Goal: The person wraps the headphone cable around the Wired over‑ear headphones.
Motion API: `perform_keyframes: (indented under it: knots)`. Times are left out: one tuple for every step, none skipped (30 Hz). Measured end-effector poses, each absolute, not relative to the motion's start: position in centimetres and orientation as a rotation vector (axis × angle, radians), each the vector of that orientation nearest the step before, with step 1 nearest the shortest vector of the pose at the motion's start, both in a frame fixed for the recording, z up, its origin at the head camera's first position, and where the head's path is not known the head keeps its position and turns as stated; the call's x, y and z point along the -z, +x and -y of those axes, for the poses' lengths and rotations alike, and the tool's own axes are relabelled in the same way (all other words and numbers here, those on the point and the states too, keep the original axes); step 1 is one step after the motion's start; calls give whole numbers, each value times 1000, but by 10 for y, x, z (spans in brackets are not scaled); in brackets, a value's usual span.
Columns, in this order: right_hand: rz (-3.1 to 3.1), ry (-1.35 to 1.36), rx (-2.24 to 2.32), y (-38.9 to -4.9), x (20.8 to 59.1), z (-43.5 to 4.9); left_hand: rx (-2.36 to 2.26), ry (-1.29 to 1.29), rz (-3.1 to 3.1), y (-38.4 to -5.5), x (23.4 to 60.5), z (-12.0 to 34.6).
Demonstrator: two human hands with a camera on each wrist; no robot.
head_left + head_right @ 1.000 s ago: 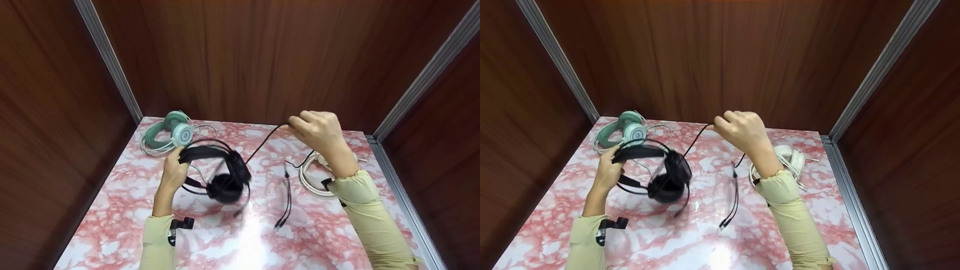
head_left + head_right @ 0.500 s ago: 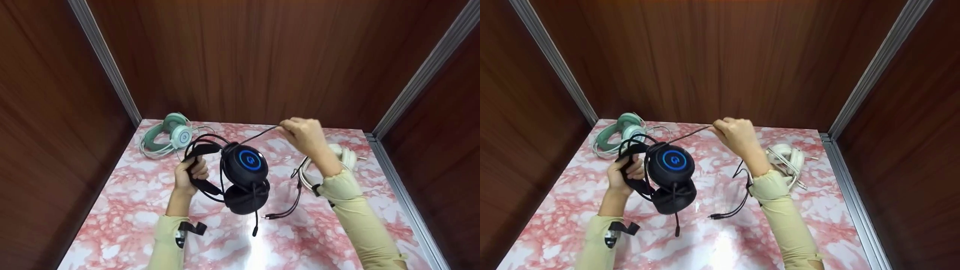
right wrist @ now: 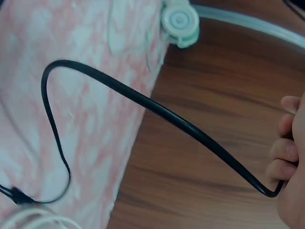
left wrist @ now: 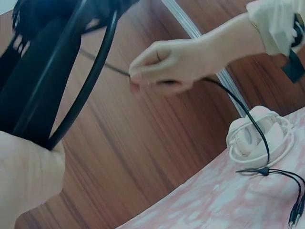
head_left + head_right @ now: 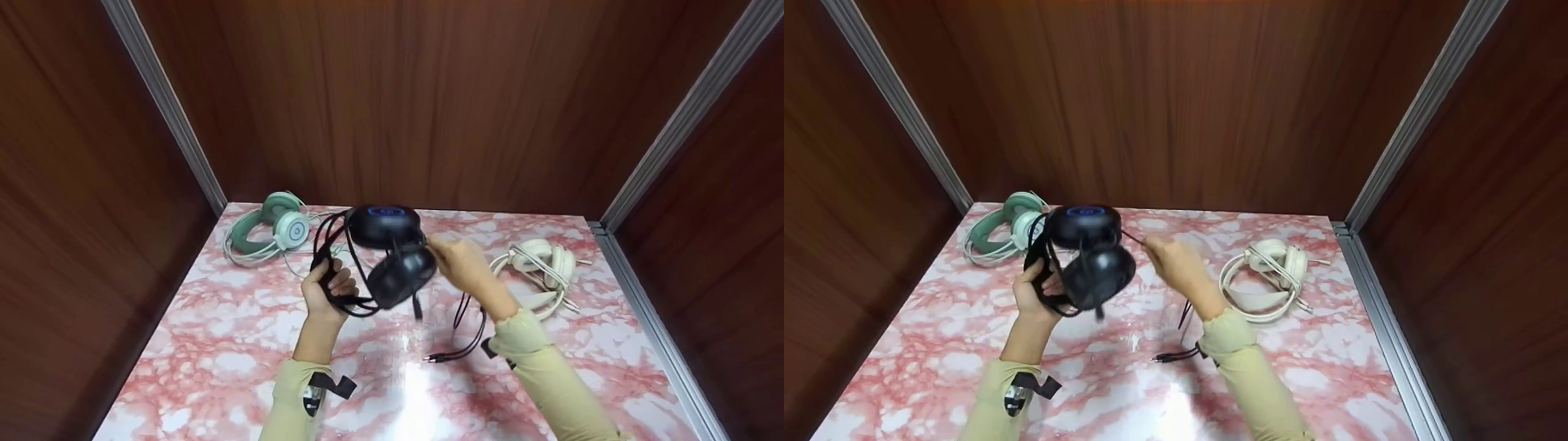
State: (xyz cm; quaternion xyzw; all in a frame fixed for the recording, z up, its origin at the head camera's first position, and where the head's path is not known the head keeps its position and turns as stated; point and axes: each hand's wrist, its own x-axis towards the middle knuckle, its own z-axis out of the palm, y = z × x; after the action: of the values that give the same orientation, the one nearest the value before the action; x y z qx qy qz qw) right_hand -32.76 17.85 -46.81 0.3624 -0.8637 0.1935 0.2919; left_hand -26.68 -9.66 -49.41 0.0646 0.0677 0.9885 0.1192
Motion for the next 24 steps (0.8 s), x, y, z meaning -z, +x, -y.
perform_keyframes:
  knots:
    - [2322,958,-513,-324,472,-177,-2933,102,-188,-268,494,96]
    - [2343,952,-520,-321,476,-175,-2974,13,-190,-269,494,96]
    - [2365,950,-529,-317,479,-173,-3015,-85,-193,-270,495,95]
    - [2387,946,-536,-313,483,-171,-3051,-192,-188,-271,496,95]
    - [2410,948,-545,-309,486,-169,-3084,-296,-184,-272,497,95]
    - [2427,954,-553,-305,489,-168,-3109,-396,-173,-273,499,95]
    - [2443,960,-563,-301,491,-166,-3126,-484,-153,-274,501,95]
    - [2451,973,-574,-298,494,-165,-3133,-572,-132,-275,503,95]
    - [2455,985,-567,-294,497,-164,-3137,-646,-98,-275,506,96]
    - [2463,996,-563,-291,499,-163,-3138,-712,-58,-276,509,97]
    - [2474,1009,-563,-288,501,-162,-3143,-761,-25,-276,511,99]
    - [2490,1015,-563,-284,502,-162,-3151,-808,5,-276,513,101]
    - [2505,1020,-557,-280,502,-162,-3156,-852,19,-277,514,103]
    - [2518,1024,-539,-277,502,-163,-3158,-900,13,-277,516,105]
    - [2534,1027,-521,-273,502,-164,-3170,-936,12,-278,516,107]
    - [2549,1030,-511,-269,500,-165,-3186,-967,5,-279,517,110]
    - [2557,1033,-495,-265,498,-167,-3207,-990,-4,-280,518,113]
    - [2557,1035,-475,-262,496,-169,-3224,-1006,-2,-281,519,116]
    - [2553,1042,-456,-259,493,-171,-3242,-1020,-2,-282,520,120]
    - [2548,1048,-442,-256,490,-173,-3265,-1030,10,-283,520,123]
    - [2542,1054,-431,-254,487,-176,-3291,-1033,25,-284,521,127]
    - [2535,1061,-425,-251,483,-178,-3325,-1047,11,-285,522,131]
    - [2527,1065,-421,-250,478,-181,-3360,-1052,-11,-286,522,134]
    - [2523,1065,-415,-248,474,-184,-3394,-1061,-41,-287,522,138]
